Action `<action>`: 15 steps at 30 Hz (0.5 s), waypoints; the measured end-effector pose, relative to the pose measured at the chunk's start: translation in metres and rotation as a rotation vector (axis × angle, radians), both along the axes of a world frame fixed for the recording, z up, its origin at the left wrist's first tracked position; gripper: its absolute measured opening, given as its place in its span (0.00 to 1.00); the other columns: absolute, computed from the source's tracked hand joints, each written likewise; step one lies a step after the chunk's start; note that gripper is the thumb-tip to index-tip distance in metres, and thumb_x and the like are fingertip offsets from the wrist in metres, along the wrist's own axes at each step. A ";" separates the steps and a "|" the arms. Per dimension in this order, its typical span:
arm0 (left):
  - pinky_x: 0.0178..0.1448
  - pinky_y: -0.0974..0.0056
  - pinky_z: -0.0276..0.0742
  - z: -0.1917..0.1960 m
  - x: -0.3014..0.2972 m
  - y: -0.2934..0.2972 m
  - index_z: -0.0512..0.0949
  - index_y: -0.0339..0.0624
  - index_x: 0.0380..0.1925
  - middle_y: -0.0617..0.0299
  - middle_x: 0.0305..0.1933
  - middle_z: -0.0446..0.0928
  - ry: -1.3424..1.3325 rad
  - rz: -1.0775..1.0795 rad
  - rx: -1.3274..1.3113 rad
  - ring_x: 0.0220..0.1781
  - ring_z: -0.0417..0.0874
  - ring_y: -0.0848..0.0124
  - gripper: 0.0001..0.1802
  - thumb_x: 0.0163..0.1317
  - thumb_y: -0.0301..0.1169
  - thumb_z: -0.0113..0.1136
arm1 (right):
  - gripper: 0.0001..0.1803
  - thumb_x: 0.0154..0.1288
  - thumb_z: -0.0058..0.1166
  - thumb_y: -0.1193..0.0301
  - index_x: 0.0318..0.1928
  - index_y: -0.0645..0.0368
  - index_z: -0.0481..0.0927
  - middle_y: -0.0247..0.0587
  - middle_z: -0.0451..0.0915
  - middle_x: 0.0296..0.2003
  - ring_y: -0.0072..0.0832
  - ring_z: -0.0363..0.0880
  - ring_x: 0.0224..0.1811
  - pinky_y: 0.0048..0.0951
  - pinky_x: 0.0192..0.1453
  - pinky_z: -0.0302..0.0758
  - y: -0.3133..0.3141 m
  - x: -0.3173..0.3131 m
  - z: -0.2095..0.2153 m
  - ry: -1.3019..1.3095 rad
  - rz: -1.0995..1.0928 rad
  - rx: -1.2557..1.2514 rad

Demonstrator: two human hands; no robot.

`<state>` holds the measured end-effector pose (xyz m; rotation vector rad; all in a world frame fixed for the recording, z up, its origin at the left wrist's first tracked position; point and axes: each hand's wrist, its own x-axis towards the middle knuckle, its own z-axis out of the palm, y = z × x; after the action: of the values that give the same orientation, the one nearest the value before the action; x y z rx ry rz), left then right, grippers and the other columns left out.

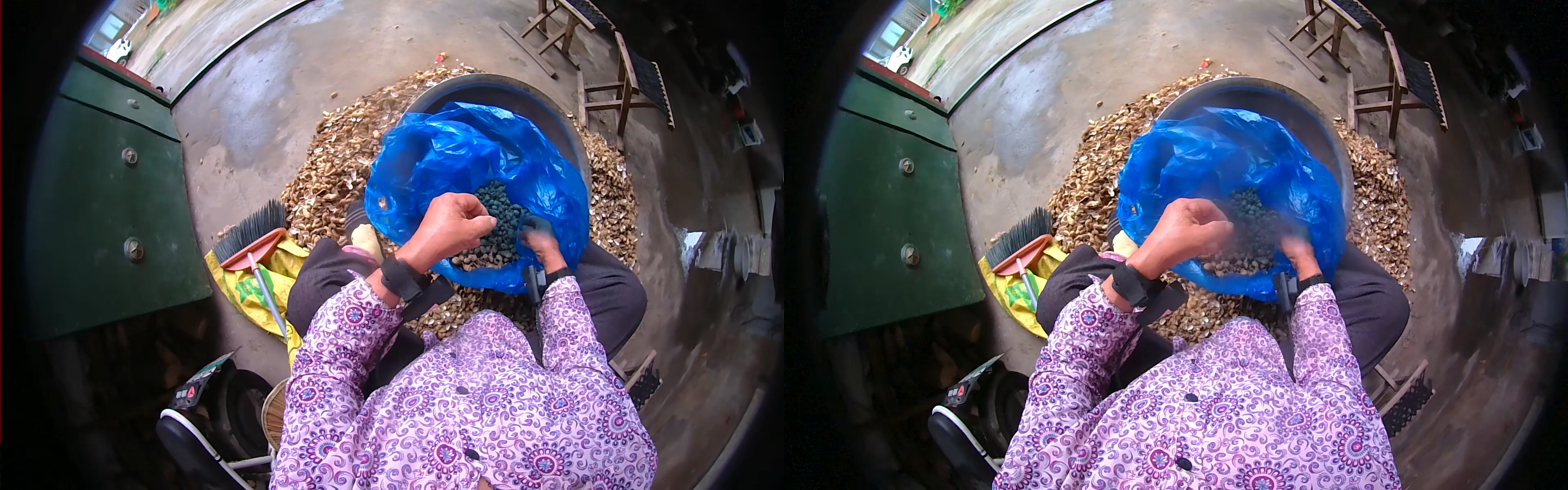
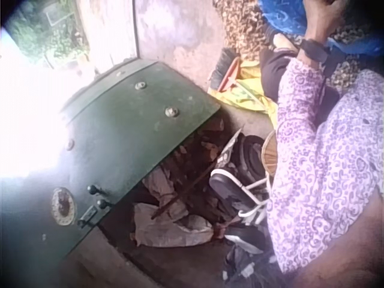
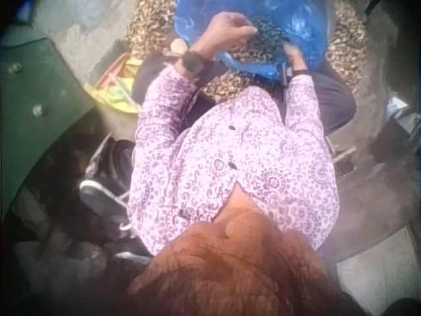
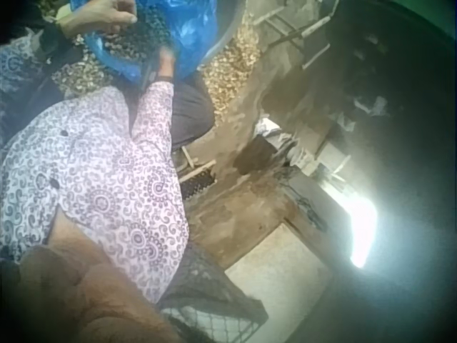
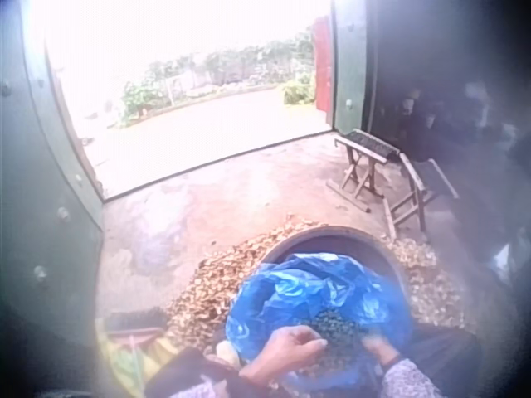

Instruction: The person sits cross-legged on the floor and repeatedly picks up small nut-like items from a blue plastic bag, shells them by hand, and drops the shells onto the floor while placing the kernels into the bag. The process continues throughout the clip.

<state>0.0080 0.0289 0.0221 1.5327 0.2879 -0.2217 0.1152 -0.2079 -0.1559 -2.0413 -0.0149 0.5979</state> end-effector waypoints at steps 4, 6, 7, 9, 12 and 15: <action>0.23 0.72 0.71 -0.003 -0.001 -0.001 0.77 0.32 0.25 0.60 0.18 0.75 0.020 0.007 0.001 0.18 0.77 0.76 0.11 0.49 0.32 0.59 | 0.14 0.47 0.54 0.73 0.38 0.64 0.79 0.42 0.80 0.29 0.30 0.79 0.30 0.28 0.33 0.74 0.010 -0.003 0.009 -0.126 0.275 -0.338; 0.23 0.72 0.71 -0.002 -0.001 -0.001 0.77 0.32 0.25 0.60 0.18 0.75 0.016 0.008 0.004 0.18 0.77 0.76 0.11 0.49 0.33 0.59 | 0.13 0.42 0.58 0.70 0.32 0.61 0.81 0.45 0.80 0.27 0.35 0.79 0.30 0.31 0.36 0.75 0.013 -0.012 0.015 -0.290 0.499 -0.418; 0.23 0.72 0.71 -0.001 0.000 -0.002 0.77 0.32 0.24 0.60 0.18 0.75 0.011 0.010 0.008 0.19 0.77 0.76 0.11 0.49 0.33 0.59 | 0.13 0.42 0.58 0.70 0.32 0.61 0.81 0.45 0.80 0.27 0.35 0.79 0.30 0.31 0.36 0.75 0.015 -0.016 0.019 -0.289 0.500 -0.417; 0.23 0.72 0.71 0.000 0.001 -0.003 0.77 0.32 0.24 0.60 0.18 0.75 0.006 0.005 0.007 0.19 0.77 0.76 0.11 0.49 0.32 0.59 | 0.13 0.37 0.60 0.68 0.29 0.59 0.81 0.48 0.80 0.28 0.40 0.79 0.31 0.34 0.37 0.74 0.018 -0.025 0.031 -0.248 0.573 -0.551; 0.23 0.72 0.71 0.002 0.000 -0.003 0.77 0.32 0.24 0.60 0.18 0.75 -0.006 0.003 0.018 0.19 0.77 0.76 0.11 0.49 0.32 0.59 | 0.14 0.36 0.62 0.67 0.29 0.58 0.81 0.48 0.80 0.28 0.40 0.79 0.31 0.35 0.37 0.74 0.019 -0.032 0.023 -0.269 0.540 -0.599; 0.24 0.74 0.70 0.001 0.001 0.001 0.77 0.33 0.27 0.62 0.20 0.76 0.007 0.010 -0.020 0.20 0.76 0.78 0.11 0.51 0.32 0.58 | 0.14 0.36 0.62 0.66 0.28 0.59 0.81 0.48 0.80 0.27 0.38 0.79 0.31 0.34 0.36 0.74 0.016 -0.027 0.019 -0.189 0.566 -0.580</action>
<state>0.0089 0.0303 0.0226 1.5109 0.2986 -0.2213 0.0878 -0.1921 -0.1370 -2.6719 -0.6112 0.8179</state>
